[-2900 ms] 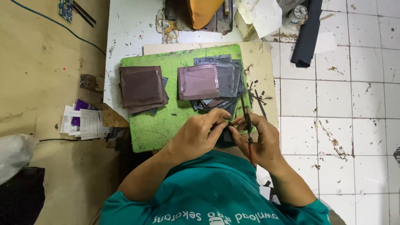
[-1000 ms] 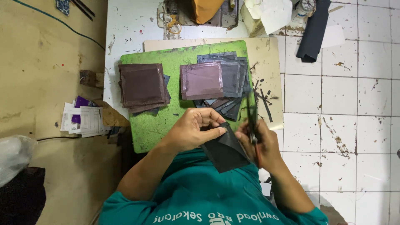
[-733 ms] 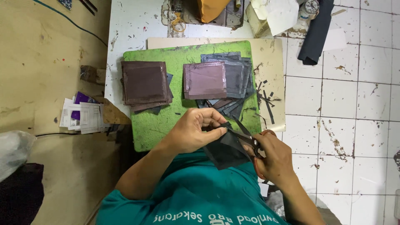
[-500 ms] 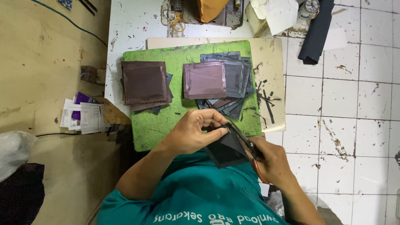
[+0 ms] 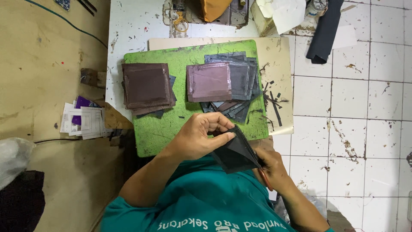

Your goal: Trimming the edges of small square leather pieces using scissors

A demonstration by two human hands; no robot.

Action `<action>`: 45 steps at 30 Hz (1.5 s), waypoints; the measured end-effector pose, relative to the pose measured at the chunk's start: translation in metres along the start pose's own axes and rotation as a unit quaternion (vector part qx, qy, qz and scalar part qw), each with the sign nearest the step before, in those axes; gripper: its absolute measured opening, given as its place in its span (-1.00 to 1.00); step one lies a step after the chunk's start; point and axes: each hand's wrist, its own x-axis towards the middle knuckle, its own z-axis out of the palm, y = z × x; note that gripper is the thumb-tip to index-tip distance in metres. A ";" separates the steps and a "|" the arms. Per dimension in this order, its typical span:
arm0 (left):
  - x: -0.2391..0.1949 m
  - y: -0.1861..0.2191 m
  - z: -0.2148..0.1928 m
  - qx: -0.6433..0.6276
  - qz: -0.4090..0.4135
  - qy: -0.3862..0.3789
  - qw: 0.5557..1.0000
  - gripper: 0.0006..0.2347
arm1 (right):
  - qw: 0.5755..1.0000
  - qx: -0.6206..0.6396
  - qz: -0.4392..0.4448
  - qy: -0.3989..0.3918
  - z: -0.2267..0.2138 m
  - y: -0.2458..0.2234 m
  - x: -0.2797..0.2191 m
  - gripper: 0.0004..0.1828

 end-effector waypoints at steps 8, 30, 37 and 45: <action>-0.001 -0.008 -0.003 -0.084 0.024 -0.004 0.996 -0.83 | 0.989 0.059 0.073 0.111 -0.015 -0.024 0.026 -0.94; -0.008 -0.011 0.013 -0.097 0.023 0.109 0.989 -0.81 | 0.890 0.294 0.164 0.308 0.015 0.014 0.029 -0.73; -0.008 -0.013 0.016 -0.008 0.017 0.137 0.990 -0.86 | 0.944 0.154 0.091 0.277 -0.006 -0.007 0.046 -0.51; -0.008 0.007 0.027 0.000 0.022 0.112 0.993 -0.89 | 0.975 0.054 0.022 0.215 -0.002 -0.025 0.068 -0.64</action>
